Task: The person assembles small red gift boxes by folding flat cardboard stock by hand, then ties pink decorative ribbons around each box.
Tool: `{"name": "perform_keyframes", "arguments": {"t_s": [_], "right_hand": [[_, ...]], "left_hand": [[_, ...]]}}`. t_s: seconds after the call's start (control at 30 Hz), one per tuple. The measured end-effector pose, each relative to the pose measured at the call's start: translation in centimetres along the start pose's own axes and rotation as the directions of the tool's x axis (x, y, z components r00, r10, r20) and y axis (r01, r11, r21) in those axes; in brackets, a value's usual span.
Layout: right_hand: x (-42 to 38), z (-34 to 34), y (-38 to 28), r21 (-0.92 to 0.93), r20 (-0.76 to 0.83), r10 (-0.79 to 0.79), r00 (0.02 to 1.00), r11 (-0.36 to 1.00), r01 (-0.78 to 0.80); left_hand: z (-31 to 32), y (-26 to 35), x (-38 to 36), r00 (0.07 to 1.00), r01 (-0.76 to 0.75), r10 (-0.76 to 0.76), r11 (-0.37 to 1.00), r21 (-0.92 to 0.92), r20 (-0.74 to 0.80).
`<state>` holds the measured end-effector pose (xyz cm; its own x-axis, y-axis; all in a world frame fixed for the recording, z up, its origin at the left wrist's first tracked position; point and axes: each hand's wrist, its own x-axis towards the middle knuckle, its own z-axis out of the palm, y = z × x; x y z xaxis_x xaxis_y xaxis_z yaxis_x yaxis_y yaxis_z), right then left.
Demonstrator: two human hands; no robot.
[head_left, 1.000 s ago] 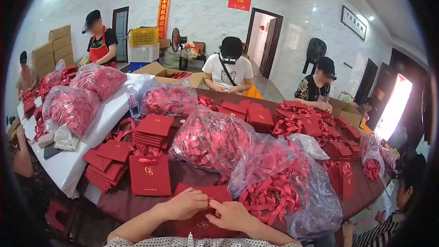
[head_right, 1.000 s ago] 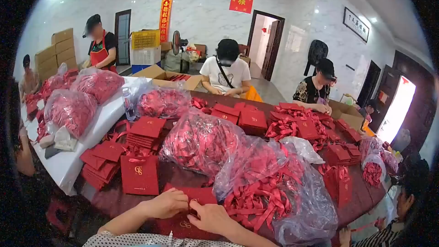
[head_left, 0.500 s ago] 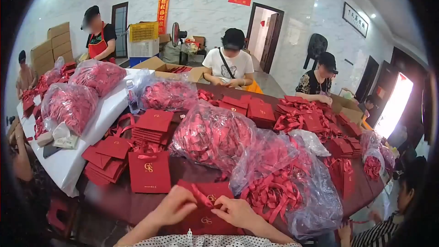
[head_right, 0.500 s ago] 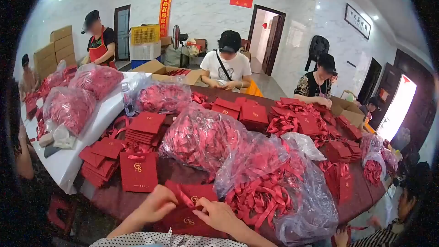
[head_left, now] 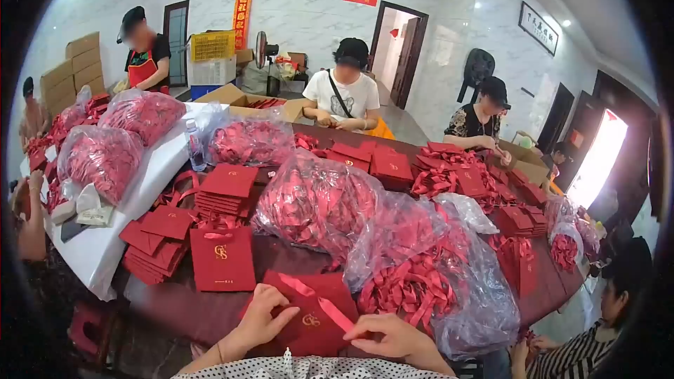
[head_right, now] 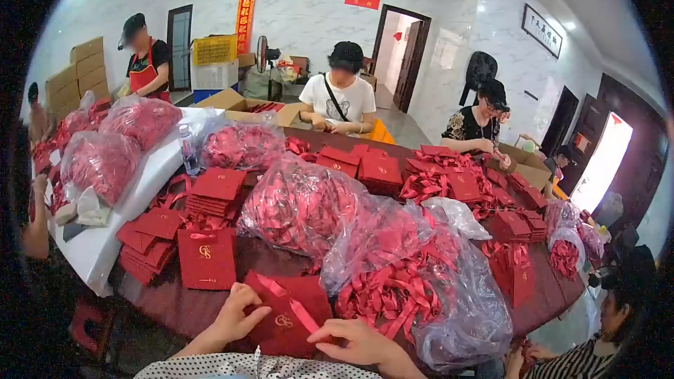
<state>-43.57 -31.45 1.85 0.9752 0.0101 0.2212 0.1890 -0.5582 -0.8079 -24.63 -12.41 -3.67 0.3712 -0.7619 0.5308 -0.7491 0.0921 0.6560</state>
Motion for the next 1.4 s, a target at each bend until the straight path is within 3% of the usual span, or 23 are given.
{"name": "perform_keyframes", "arguments": {"t_s": [0.1, 0.13, 0.17, 0.23, 0.3, 0.37, 0.4, 0.47, 0.5, 0.53, 0.57, 0.63, 0.73, 0.77, 0.8, 0.87, 0.9, 0.93, 1.0, 1.13, 1.2, 1.3, 1.4], "right_hand": [[-1.5, -1.7, -0.7, 0.128, 0.060, -0.077, 0.995, 0.989, 0.069], [-1.9, -2.7, -2.0, 0.144, 0.078, 0.012, 0.997, 0.989, -0.023], [-2.6, -3.2, -2.4, 0.139, 0.079, 0.009, 0.997, 0.990, -0.020], [-3.8, -3.6, -2.6, 0.379, -0.008, 0.169, 0.986, 0.912, -0.153], [-3.9, -3.2, -3.1, 0.456, -0.079, 0.159, 0.984, 0.884, -0.106], [-3.5, -2.2, -4.3, 0.811, -0.254, 0.140, 0.957, 0.570, 0.132], [-3.3, -2.3, -4.0, 0.811, -0.253, 0.140, 0.957, 0.570, 0.131], [-2.6, -2.9, -2.3, 0.599, -0.218, -0.066, 0.974, 0.778, 0.187], [-1.8, -2.9, -1.6, 0.332, -0.294, -0.157, 0.943, 0.908, 0.255], [-0.8, -2.7, -1.4, 0.033, -0.336, -0.263, 0.904, 0.956, 0.291], [0.4, -2.3, -2.0, -0.106, -0.359, -0.318, 0.877, 0.948, 0.300], [2.3, -0.9, -3.0, -0.427, -0.300, -0.370, 0.879, 0.876, 0.223], [4.5, 2.7, 0.0, -0.260, -0.106, -0.341, 0.934, 0.916, 0.304], [4.8, 3.3, 0.7, -0.184, -0.081, -0.246, 0.966, 0.956, 0.228], [5.0, 4.0, 0.5, -0.183, -0.079, -0.245, 0.966, 0.956, 0.228], [5.4, 4.8, 0.1, 0.219, -0.236, 0.131, 0.963, 0.973, -0.079], [5.2, 4.4, 0.2, 0.233, -0.210, 0.158, 0.965, 0.967, -0.107], [5.3, 4.2, 0.5, 0.234, -0.208, 0.157, 0.966, 0.966, -0.106], [5.4, 4.2, 1.5, 0.049, -0.194, -0.045, 0.980, 0.997, 0.055], [4.9, 4.4, 2.8, 0.277, -0.090, 0.156, 0.984, 0.953, -0.125], [5.1, 3.8, 2.5, -0.023, -0.181, -0.249, 0.951, 0.968, 0.249], [4.7, 3.5, 0.9, -0.030, -0.092, -0.115, 0.989, 0.993, 0.113], [5.0, 3.4, 0.3, -0.125, -0.188, -0.079, 0.979, 0.991, 0.055]], "left_hand": [[-0.2, 0.4, 0.6, 0.995, 0.067, -0.067, 0.998, -0.001, -0.075], [-0.2, 0.4, 0.7, 0.992, 0.095, -0.094, 0.995, 0.001, -0.089], [-0.3, 0.4, 0.7, 0.987, 0.122, -0.121, 0.992, 0.002, -0.105], [-0.5, 0.7, 0.7, 0.981, 0.177, -0.179, 0.984, -0.027, -0.076], [-0.5, 0.8, 0.8, 0.971, 0.234, -0.236, 0.971, -0.055, -0.043], [-0.3, 0.7, 0.8, 0.973, 0.229, -0.229, 0.973, -0.030, -0.008], [-0.3, 0.7, 0.8, 0.973, 0.230, -0.230, 0.973, -0.030, -0.008], [-0.2, 0.7, 1.0, 0.976, 0.218, -0.219, 0.975, -0.047, 0.004], [-0.1, 0.9, 1.1, 0.976, 0.219, -0.219, 0.975, -0.046, 0.004], [0.2, 1.1, 1.2, 0.991, 0.122, -0.118, 0.991, 0.063, -0.059], [0.4, 1.4, 1.3, 0.994, 0.029, -0.009, 0.984, 0.176, -0.110], [1.2, 1.8, 1.4, 0.993, -0.002, 0.028, 0.976, 0.216, -0.119], [2.0, 1.7, 0.8, 0.991, -0.066, 0.095, 0.960, 0.273, -0.093], [2.1, 1.6, 0.7, 0.991, -0.066, 0.095, 0.960, 0.273, -0.093], [2.1, 1.5, 0.6, 0.999, 0.015, -0.010, 0.992, 0.127, -0.037], [1.8, 1.0, 0.2, 0.977, 0.194, -0.176, 0.969, -0.154, 0.124], [1.6, 0.8, 0.2, 0.977, 0.193, -0.176, 0.969, -0.153, 0.118], [1.4, 0.5, 0.1, 0.968, 0.224, -0.188, 0.947, -0.233, 0.165], [1.2, 0.2, -0.1, 0.954, 0.268, -0.205, 0.911, -0.312, 0.219], [0.4, -0.2, 0.3, 0.932, 0.251, -0.089, 0.858, -0.448, 0.351], [0.6, -0.9, 0.2, 0.891, 0.147, 0.012, 0.937, -0.316, 0.453], [1.2, -0.6, 0.1, 0.962, 0.131, -0.023, 0.913, -0.386, 0.271], [1.3, -0.5, 1.1, 0.978, 0.125, -0.067, 0.946, -0.299, 0.196]]}}
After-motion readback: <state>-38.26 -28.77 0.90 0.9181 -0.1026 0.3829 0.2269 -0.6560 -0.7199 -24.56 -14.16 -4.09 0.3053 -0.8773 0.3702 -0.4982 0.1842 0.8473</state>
